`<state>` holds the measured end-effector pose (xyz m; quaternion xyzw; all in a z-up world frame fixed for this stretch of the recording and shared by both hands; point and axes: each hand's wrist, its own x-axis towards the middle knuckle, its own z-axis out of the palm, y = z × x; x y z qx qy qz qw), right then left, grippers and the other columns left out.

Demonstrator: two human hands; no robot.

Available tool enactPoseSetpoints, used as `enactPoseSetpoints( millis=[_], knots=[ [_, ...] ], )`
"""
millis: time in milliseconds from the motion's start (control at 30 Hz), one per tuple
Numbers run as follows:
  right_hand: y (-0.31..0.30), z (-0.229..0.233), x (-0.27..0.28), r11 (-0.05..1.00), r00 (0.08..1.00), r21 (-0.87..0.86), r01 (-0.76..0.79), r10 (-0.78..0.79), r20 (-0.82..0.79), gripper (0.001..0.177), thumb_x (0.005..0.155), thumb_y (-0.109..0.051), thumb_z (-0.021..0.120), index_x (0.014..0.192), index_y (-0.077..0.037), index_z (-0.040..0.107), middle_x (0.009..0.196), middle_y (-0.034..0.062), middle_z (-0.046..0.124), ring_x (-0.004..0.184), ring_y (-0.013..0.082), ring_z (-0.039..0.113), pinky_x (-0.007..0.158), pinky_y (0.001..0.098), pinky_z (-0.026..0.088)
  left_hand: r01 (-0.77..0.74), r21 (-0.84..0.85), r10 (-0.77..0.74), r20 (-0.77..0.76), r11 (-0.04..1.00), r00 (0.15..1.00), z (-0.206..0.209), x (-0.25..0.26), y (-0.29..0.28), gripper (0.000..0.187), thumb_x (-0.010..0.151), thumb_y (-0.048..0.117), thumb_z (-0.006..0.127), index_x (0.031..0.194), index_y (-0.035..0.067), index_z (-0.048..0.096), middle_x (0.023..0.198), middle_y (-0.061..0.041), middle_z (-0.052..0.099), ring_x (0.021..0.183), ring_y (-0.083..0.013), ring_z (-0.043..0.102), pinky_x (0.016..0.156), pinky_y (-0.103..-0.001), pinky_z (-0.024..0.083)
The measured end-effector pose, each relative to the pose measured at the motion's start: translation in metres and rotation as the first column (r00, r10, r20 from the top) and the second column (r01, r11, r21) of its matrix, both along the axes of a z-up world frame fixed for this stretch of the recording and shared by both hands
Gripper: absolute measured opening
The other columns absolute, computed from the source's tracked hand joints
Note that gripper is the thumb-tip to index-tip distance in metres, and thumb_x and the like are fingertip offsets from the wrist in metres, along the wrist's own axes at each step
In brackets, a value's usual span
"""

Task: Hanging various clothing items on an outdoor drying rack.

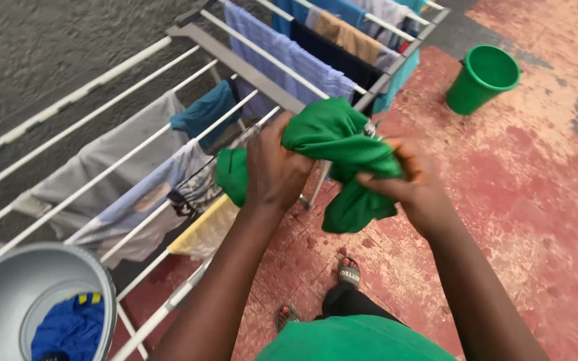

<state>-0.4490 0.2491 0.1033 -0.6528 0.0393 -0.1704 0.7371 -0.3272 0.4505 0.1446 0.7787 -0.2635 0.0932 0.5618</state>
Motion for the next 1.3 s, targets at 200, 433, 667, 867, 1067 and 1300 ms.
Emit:
enactPoseSetpoints(
  millis=[200,433,667,867,1067,1300],
  knots=[
    [-0.001,0.022,-0.019,0.835,0.879,-0.448,-0.32,0.085,-0.469,0.101,0.064,-0.032,0.093,0.147,-0.013,0.04,0.144,0.0088,0.055,0.14,0.0238,0.045,0.109,0.0435,0.041,0.038,0.02,-0.033,-0.202,0.999,0.979,0.018,-0.032,-0.046,0.029,0.074,0.021,0.074,0.097,0.005,0.065,0.08,-0.013,0.073,0.077,-0.0249,0.076,0.069,-0.038,0.057],
    [-0.003,-0.018,-0.009,0.889,0.672,-0.305,-0.341,0.003,-0.741,0.09,0.061,-0.028,0.093,0.142,-0.015,0.057,0.121,0.0141,0.077,0.103,0.0334,0.075,0.082,0.0536,0.061,0.17,-0.726,-0.624,-0.418,0.667,0.66,-0.03,-0.031,-0.122,0.015,0.097,0.018,0.054,0.105,0.009,0.061,0.09,-0.003,0.063,0.079,-0.019,0.059,0.07,-0.032,0.05],
    [-0.086,-0.039,-0.012,0.919,0.915,-0.325,0.224,-0.313,-0.255,0.061,0.071,-0.014,0.084,0.127,-0.008,0.06,0.103,0.006,0.075,0.088,0.0174,0.071,0.078,0.0354,0.06,-0.081,-0.934,-0.722,-0.322,0.348,0.612,-0.034,-0.03,-0.14,0.026,0.101,0.021,0.048,0.109,0.004,0.067,0.101,-0.01,0.067,0.091,-0.0217,0.065,0.085,-0.036,0.056],
    [-0.16,0.051,-0.024,0.879,0.922,-0.463,0.113,-0.267,-0.28,0.07,0.057,0.006,0.077,0.123,-0.007,0.058,0.103,0.0082,0.072,0.087,0.0173,0.073,0.077,0.0356,0.061,-0.221,-0.403,-0.262,-0.838,0.888,0.479,-0.137,-0.027,-0.136,0.042,0.101,0.045,0.05,0.125,0.011,0.059,0.107,-0.012,0.066,0.087,-0.0233,0.059,0.073,-0.041,0.053],
    [-0.212,0.068,-0.023,0.952,0.963,-0.304,0.04,-0.117,-0.242,0.069,0.059,0.008,0.062,0.127,-0.005,0.061,0.105,0.0072,0.071,0.083,0.0168,0.072,0.07,0.0343,0.063,0.427,-0.173,-0.364,-0.831,0.887,0.42,-0.094,-0.075,-0.133,0.095,0.073,0.056,0.074,0.155,0.024,0.039,0.129,-0.013,0.07,0.112,-0.0288,0.071,0.093,-0.045,0.055],
    [-0.21,0.084,-0.023,0.845,0.879,-0.426,-0.322,0.1,-0.466,0.063,0.058,0.004,0.064,0.12,-0.004,0.069,0.092,0.0053,0.076,0.077,0.0136,0.07,0.067,0.0318,0.059,0.506,-0.284,-0.576,-0.507,0.814,0.642,-0.083,-0.075,-0.184,0.128,0.065,0.044,0.094,0.164,0.014,0.02,0.157,-0.013,0.046,0.143,-0.029,0.047,0.116,-0.047,0.037]
  ],
)
